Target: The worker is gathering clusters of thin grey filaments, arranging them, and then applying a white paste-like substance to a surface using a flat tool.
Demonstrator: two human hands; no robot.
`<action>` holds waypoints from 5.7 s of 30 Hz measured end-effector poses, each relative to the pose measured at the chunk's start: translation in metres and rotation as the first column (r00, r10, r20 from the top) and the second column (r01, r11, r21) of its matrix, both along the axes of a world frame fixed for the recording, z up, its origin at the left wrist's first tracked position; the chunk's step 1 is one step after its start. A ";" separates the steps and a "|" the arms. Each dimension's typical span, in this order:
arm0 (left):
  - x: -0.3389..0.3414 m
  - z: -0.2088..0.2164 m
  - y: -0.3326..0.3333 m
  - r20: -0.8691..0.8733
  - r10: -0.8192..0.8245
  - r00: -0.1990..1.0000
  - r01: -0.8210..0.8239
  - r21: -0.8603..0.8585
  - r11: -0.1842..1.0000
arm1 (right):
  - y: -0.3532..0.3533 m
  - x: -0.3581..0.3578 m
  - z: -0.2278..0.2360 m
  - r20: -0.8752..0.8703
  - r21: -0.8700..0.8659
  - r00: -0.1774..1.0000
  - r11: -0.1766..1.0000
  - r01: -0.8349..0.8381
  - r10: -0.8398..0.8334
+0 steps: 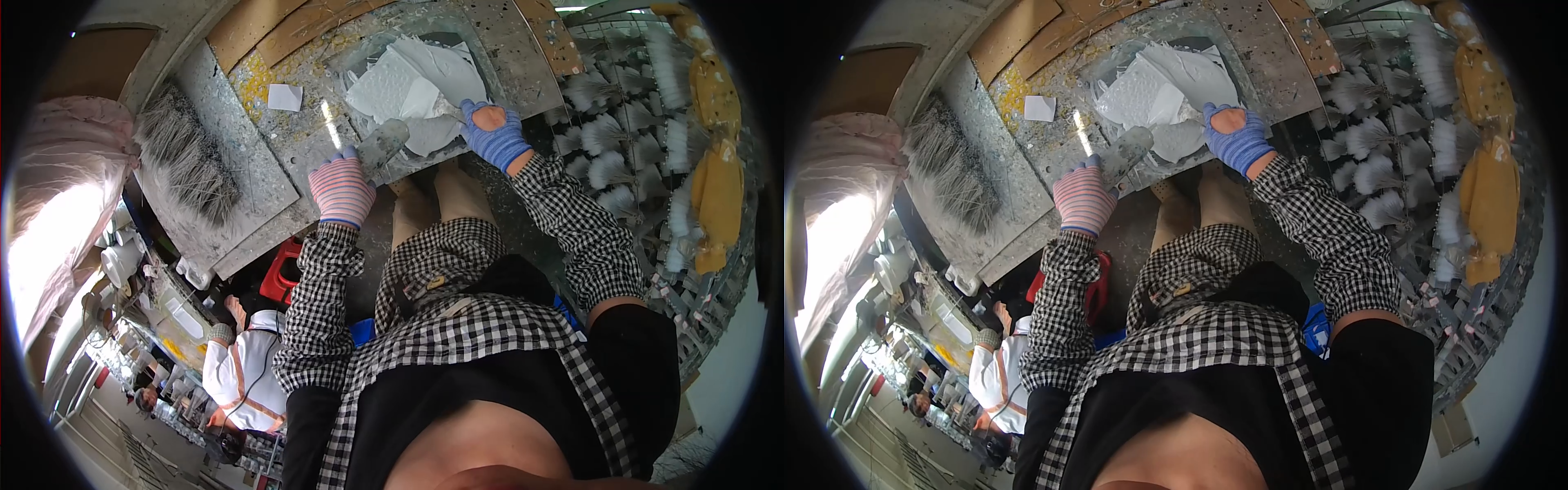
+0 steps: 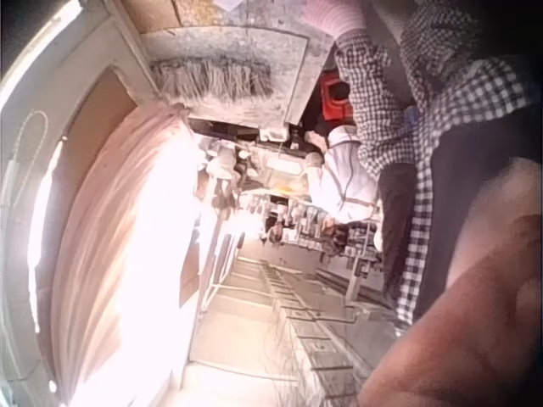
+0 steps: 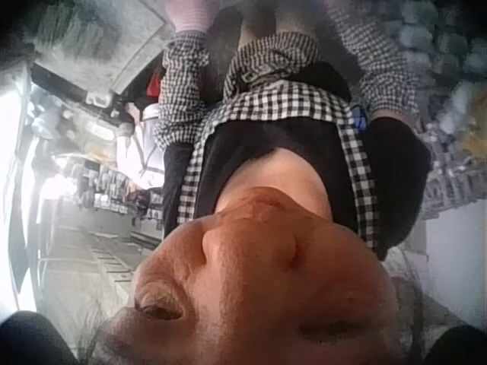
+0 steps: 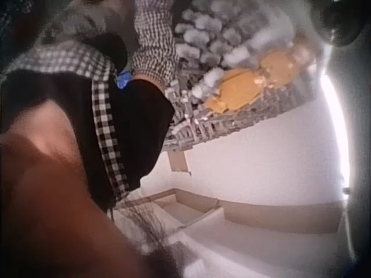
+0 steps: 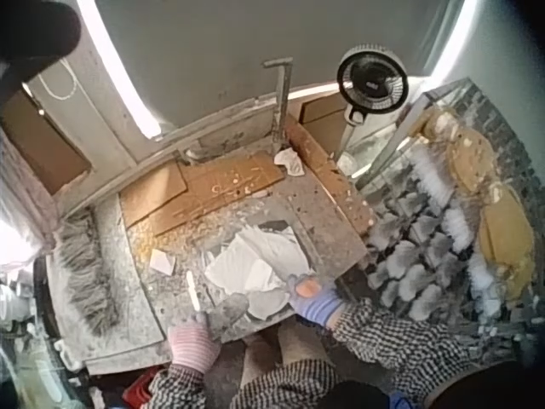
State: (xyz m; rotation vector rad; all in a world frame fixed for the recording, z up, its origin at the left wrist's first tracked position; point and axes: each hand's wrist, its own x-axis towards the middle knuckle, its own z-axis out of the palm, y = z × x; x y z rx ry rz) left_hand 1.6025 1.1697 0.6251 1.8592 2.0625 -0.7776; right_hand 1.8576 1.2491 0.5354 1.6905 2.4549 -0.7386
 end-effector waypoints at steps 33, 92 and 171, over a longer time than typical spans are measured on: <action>-0.070 -0.043 0.016 0.228 0.079 0.970 -0.075 -0.029 0.997 | -0.116 0.000 0.022 0.176 -0.200 0.951 0.937 0.287 -0.254; 0.202 -0.183 -0.103 0.592 0.410 -0.694 -0.425 -0.796 0.431 | 0.013 0.001 0.097 0.260 -0.126 0.943 0.975 -0.181 0.209; 0.115 -0.097 -0.179 0.907 0.417 -0.051 -0.978 -0.130 0.165 | 0.253 -0.061 0.077 0.439 -0.019 0.444 0.502 -0.865 0.781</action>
